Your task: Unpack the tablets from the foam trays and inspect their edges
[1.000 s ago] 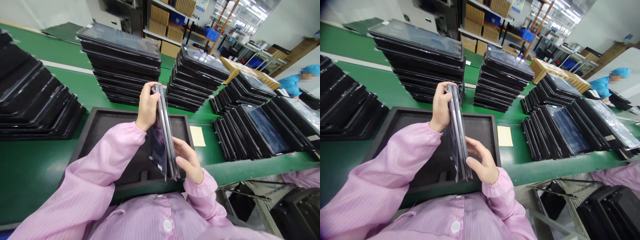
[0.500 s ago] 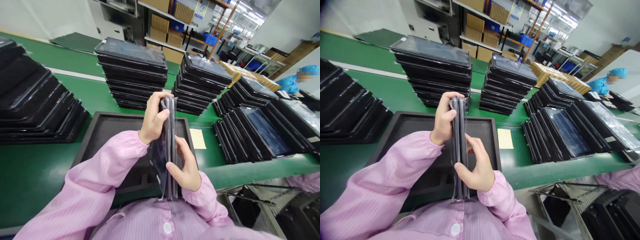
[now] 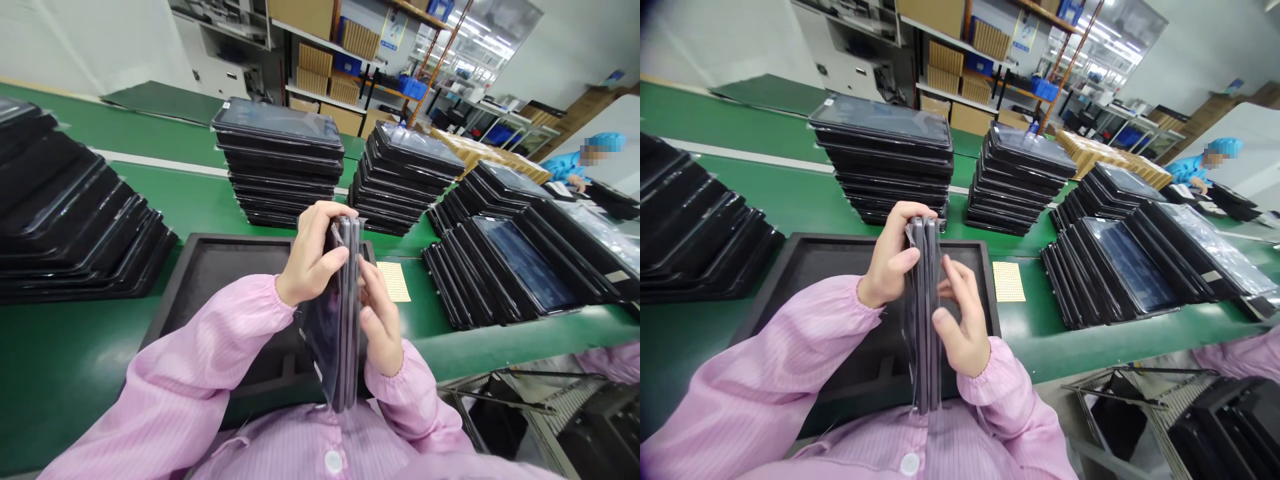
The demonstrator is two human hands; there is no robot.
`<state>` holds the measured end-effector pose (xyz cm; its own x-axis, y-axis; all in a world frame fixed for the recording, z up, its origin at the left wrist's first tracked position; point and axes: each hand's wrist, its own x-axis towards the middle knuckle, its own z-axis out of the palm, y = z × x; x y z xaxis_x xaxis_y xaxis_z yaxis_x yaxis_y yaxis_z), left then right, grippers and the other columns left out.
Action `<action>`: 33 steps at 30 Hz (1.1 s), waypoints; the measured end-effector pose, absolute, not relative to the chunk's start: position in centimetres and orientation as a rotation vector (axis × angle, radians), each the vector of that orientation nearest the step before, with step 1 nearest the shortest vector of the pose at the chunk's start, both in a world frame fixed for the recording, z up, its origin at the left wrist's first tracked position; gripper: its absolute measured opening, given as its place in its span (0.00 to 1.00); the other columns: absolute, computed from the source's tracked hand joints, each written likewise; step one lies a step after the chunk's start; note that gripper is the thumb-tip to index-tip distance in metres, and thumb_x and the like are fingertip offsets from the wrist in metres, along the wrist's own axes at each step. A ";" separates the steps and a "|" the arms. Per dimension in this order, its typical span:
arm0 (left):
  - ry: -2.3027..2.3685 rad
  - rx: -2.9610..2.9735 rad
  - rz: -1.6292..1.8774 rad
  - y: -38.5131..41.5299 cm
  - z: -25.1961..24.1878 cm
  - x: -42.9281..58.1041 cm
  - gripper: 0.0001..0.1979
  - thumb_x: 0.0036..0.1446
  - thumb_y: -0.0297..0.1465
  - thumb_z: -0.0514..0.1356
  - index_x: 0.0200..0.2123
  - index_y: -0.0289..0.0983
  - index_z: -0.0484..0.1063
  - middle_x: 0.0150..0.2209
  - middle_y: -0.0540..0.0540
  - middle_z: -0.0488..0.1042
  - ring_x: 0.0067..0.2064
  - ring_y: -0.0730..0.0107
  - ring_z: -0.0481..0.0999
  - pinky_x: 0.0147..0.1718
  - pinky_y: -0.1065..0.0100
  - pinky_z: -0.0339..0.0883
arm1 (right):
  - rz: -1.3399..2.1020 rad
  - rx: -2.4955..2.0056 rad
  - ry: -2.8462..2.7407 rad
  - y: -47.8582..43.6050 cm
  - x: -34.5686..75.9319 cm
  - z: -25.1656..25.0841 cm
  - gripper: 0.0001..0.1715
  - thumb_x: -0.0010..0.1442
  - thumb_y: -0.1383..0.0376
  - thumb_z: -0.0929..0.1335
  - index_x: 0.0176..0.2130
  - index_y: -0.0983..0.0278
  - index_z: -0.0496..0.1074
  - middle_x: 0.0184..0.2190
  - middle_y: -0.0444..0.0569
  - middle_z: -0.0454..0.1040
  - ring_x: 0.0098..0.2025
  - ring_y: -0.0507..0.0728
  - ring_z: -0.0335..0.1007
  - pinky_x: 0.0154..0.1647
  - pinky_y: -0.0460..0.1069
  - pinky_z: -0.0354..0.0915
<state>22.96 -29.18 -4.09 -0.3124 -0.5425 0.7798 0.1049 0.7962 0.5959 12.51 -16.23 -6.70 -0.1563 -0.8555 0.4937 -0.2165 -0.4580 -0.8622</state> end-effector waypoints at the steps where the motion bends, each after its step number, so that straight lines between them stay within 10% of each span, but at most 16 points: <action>1: -1.817 0.296 -0.672 -29.2 -4.0 23.1 0.26 0.61 0.54 0.47 0.49 0.41 0.65 0.45 0.43 0.72 0.46 0.53 0.72 0.50 0.50 0.63 | -1.699 -1.598 1.215 -16.6 12.5 -6.5 0.31 0.69 0.53 0.64 0.68 0.51 0.61 0.64 0.52 0.61 0.58 0.64 0.67 0.54 0.59 0.71; 17: -2.074 0.008 -0.800 -29.0 -3.2 24.3 0.31 0.49 0.42 0.59 0.55 0.42 0.56 0.50 0.41 0.62 0.50 0.49 0.66 0.51 0.42 0.62 | -1.889 -1.549 0.967 -19.2 12.6 -5.9 0.31 0.65 0.53 0.69 0.65 0.49 0.65 0.69 0.43 0.61 0.70 0.66 0.56 0.68 0.62 0.59; 33: -2.037 0.026 -0.832 -27.7 -3.1 24.6 0.28 0.58 0.55 0.52 0.53 0.43 0.58 0.48 0.42 0.60 0.51 0.49 0.65 0.51 0.42 0.63 | -1.957 -1.549 0.907 -18.5 13.4 -5.2 0.29 0.63 0.58 0.71 0.62 0.49 0.69 0.67 0.45 0.64 0.69 0.66 0.59 0.66 0.64 0.62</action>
<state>24.59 -27.73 -3.08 -0.5890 -0.3228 0.7408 0.2881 0.7726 0.5657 13.37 -18.52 -5.25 -0.2428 -0.7196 0.6506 -0.0312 -0.6645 -0.7466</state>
